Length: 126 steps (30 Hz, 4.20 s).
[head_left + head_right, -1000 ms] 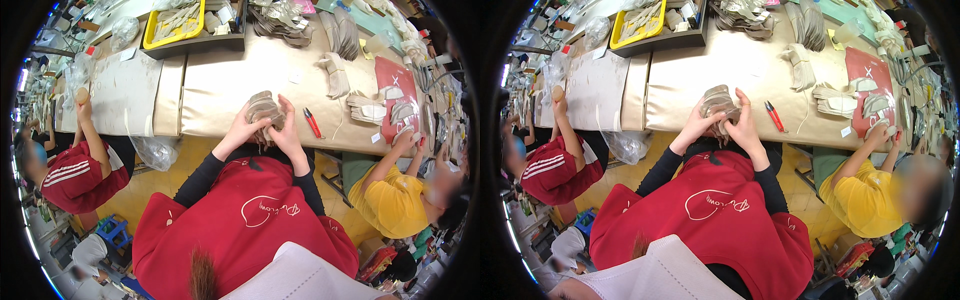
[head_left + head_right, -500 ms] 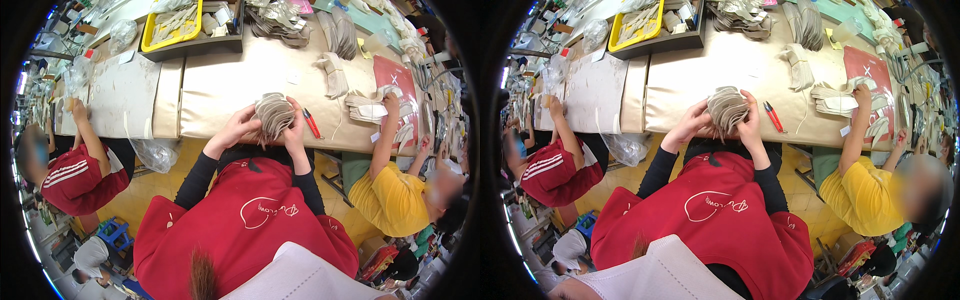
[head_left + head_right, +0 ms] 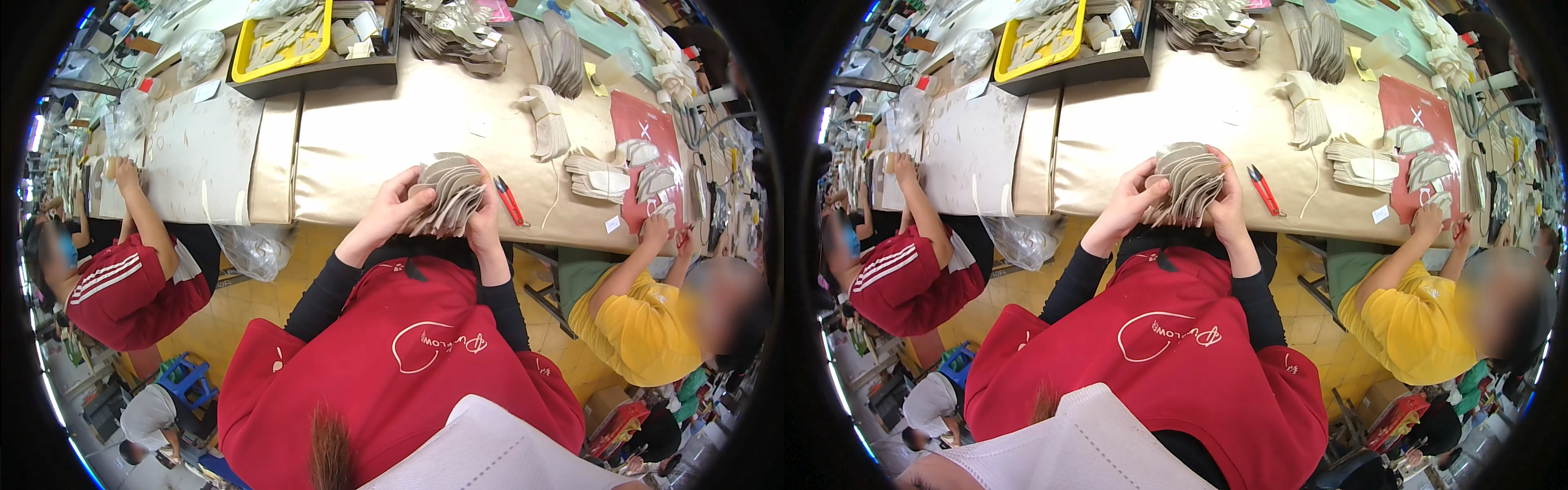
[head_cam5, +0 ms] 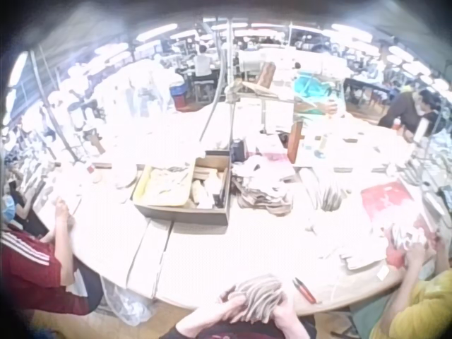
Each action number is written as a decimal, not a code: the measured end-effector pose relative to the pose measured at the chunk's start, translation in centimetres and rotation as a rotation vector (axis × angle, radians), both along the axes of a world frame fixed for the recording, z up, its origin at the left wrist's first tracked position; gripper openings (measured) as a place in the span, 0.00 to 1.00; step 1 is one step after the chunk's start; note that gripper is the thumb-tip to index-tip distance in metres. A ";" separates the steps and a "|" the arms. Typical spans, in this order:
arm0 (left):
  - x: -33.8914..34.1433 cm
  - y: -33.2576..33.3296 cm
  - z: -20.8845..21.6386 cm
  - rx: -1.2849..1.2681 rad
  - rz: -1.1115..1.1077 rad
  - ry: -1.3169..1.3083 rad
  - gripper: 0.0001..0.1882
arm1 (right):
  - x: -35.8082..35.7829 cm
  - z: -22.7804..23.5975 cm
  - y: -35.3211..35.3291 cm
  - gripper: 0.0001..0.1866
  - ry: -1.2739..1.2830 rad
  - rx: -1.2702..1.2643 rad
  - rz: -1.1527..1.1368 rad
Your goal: The person trims the edges of small fabric pieces using a red utility knife. They handle the pieces one at a time, cut along the edges, and stack the trimmed pieces on the table.
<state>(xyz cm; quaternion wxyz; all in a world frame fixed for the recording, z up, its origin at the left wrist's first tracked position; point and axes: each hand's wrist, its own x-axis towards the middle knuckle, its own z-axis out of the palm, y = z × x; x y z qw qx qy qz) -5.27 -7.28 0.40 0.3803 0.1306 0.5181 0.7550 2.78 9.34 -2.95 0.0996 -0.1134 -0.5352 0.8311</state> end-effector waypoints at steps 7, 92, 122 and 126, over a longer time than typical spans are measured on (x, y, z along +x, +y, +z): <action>0.6 1.3 0.4 -0.214 0.182 0.227 0.18 | 0.3 -0.4 -0.9 0.34 -0.022 0.085 0.045; -0.4 0.5 0.5 -0.003 0.078 -0.153 0.37 | -1.9 4.1 -0.9 0.20 -0.174 0.218 0.006; -1.1 -0.2 0.3 0.111 0.079 -0.336 0.39 | -2.0 3.9 -0.6 0.28 -0.259 0.255 0.167; -1.3 -0.3 0.2 0.120 0.071 -0.417 0.40 | -1.8 4.5 -0.2 0.27 -0.278 0.030 0.214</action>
